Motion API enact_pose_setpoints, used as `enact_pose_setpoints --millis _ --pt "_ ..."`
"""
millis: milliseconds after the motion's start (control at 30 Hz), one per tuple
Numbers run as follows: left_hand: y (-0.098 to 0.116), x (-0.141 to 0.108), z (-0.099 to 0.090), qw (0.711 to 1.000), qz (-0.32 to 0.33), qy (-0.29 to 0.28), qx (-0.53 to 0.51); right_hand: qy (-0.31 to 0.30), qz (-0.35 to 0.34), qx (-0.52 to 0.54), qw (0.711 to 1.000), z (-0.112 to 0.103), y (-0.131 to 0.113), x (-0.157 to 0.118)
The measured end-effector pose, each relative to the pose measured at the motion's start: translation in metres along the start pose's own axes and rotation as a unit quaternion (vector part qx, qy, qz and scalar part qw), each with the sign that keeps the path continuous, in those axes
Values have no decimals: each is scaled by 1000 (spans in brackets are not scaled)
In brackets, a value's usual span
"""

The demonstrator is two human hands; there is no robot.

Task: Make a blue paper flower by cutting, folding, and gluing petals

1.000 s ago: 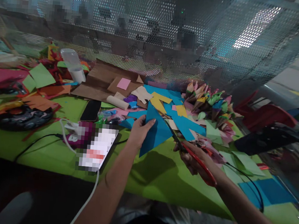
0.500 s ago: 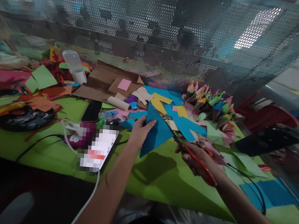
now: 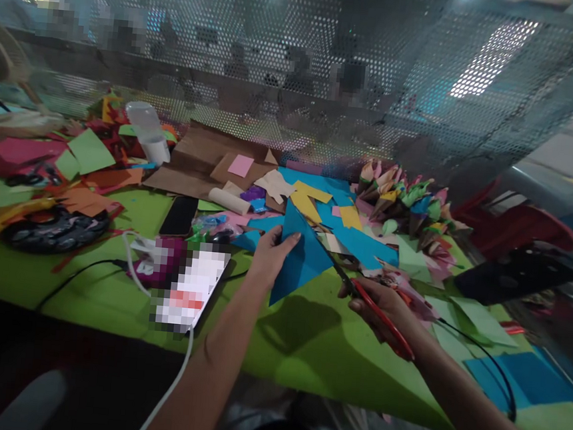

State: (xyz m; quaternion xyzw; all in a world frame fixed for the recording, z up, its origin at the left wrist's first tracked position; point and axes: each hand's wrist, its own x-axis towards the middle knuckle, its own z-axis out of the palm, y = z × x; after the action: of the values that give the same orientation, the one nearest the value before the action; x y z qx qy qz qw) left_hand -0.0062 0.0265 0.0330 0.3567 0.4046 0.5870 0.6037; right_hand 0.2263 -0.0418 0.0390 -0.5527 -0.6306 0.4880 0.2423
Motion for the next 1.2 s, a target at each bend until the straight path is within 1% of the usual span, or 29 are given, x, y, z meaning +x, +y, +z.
enact_pose_setpoints --millis 133,233,333,433,500,733,867,967,1067,1200 --pt "1 -1 -1 1000 -13 -9 -5 5 -4 -18 1000 1 -3 -1" --pt "1 -1 -1 1000 -15 -6 -11 -4 -49 -48 998 0 -10 -5" --pt "2 -1 1 1000 -15 -6 -14 -27 -91 -76 993 -3 -13 -8" --pt "2 -2 1 1000 -11 -6 -7 -62 -106 -69 990 -5 -12 -9" --pt "1 -2 1 1000 -9 -5 -5 -73 -109 -72 989 -6 -12 -9" --pt "1 -2 0 1000 -8 -13 4 -76 -101 -98 987 -5 -17 -9" --pt "1 -2 2 1000 -13 -20 3 -60 -97 -111 987 -4 -16 -7" --pt "0 -2 2 999 -19 -30 -6 -51 -82 -101 990 -3 -15 -6" --pt "0 -2 3 999 -17 -34 -8 -39 -56 -75 995 0 -16 -5" --pt "0 -3 2 999 -18 -37 -11 -24 6 -23 999 4 -18 -4"
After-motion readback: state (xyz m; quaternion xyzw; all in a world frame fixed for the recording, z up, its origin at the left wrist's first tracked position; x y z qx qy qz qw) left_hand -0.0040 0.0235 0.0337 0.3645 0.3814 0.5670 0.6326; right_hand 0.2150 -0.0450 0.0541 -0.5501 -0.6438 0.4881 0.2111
